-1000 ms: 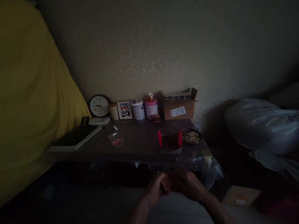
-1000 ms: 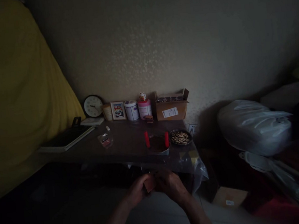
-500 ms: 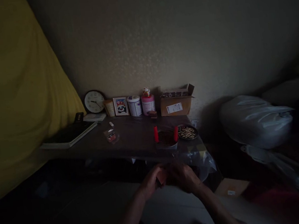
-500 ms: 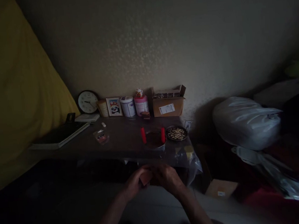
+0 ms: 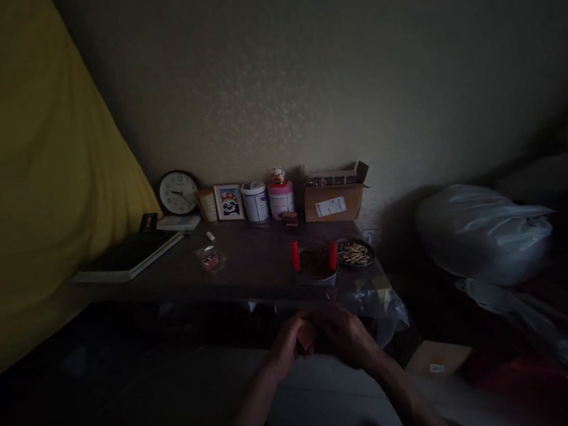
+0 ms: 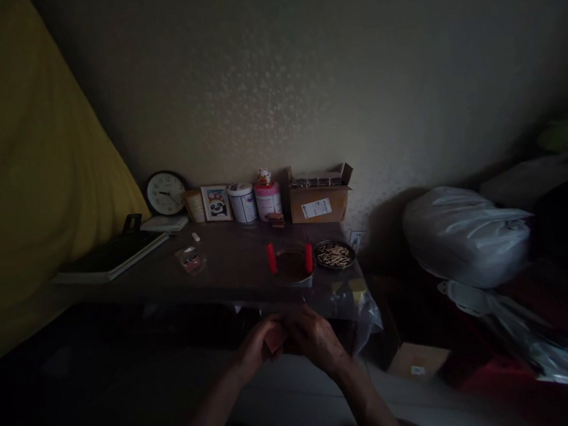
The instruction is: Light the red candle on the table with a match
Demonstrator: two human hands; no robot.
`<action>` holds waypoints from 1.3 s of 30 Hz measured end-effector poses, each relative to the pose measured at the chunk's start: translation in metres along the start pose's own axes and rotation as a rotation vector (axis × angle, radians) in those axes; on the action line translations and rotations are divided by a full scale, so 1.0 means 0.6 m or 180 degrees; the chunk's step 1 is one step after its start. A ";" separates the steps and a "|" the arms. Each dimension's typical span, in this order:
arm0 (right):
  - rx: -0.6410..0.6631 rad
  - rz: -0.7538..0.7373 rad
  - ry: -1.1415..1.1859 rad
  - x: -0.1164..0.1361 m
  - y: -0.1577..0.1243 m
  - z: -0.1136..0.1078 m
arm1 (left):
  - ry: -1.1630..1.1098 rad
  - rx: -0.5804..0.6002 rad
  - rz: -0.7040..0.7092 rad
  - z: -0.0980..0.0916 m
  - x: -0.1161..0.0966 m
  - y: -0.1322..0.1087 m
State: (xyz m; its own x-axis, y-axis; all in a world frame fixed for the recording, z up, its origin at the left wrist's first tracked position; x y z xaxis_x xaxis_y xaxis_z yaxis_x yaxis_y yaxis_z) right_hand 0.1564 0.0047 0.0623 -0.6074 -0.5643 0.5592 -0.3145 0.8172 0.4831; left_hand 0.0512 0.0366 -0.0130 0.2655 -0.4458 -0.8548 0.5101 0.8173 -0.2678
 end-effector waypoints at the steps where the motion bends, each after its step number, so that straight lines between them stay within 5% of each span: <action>1: -0.0008 0.0014 0.0037 0.001 0.000 0.001 | 0.0015 0.0017 0.0010 0.000 0.002 0.001; 9: -0.0381 0.0484 0.0882 -0.013 -0.001 0.001 | -0.0073 0.0192 0.0136 0.016 -0.009 -0.006; 15: -0.1092 0.1163 0.1891 -0.046 -0.010 -0.008 | -0.0305 0.0014 0.0372 0.009 -0.028 -0.011; 28: -0.0454 0.0228 0.0424 0.031 -0.005 0.033 | -0.0739 -0.0517 0.0775 -0.010 -0.051 -0.011; 39: -0.0483 0.0327 0.0267 0.029 -0.002 0.030 | -0.0252 -0.0526 0.1062 -0.015 -0.053 -0.007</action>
State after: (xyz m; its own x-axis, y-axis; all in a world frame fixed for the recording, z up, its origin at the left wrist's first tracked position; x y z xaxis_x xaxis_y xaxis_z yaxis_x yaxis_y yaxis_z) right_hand 0.1329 -0.0037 0.0593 -0.5657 -0.4919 0.6619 -0.1365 0.8474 0.5131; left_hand 0.0332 0.0506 0.0111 0.4604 -0.1666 -0.8719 0.2478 0.9673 -0.0540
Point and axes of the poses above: each hand's wrist, its own y-axis towards the middle knuckle, its own z-axis out of the palm, x = y × z, the point moved 7 cm from there along y, towards the middle knuckle, and after that the axes turned 5 degrees about -z, right-handed, at the moved point
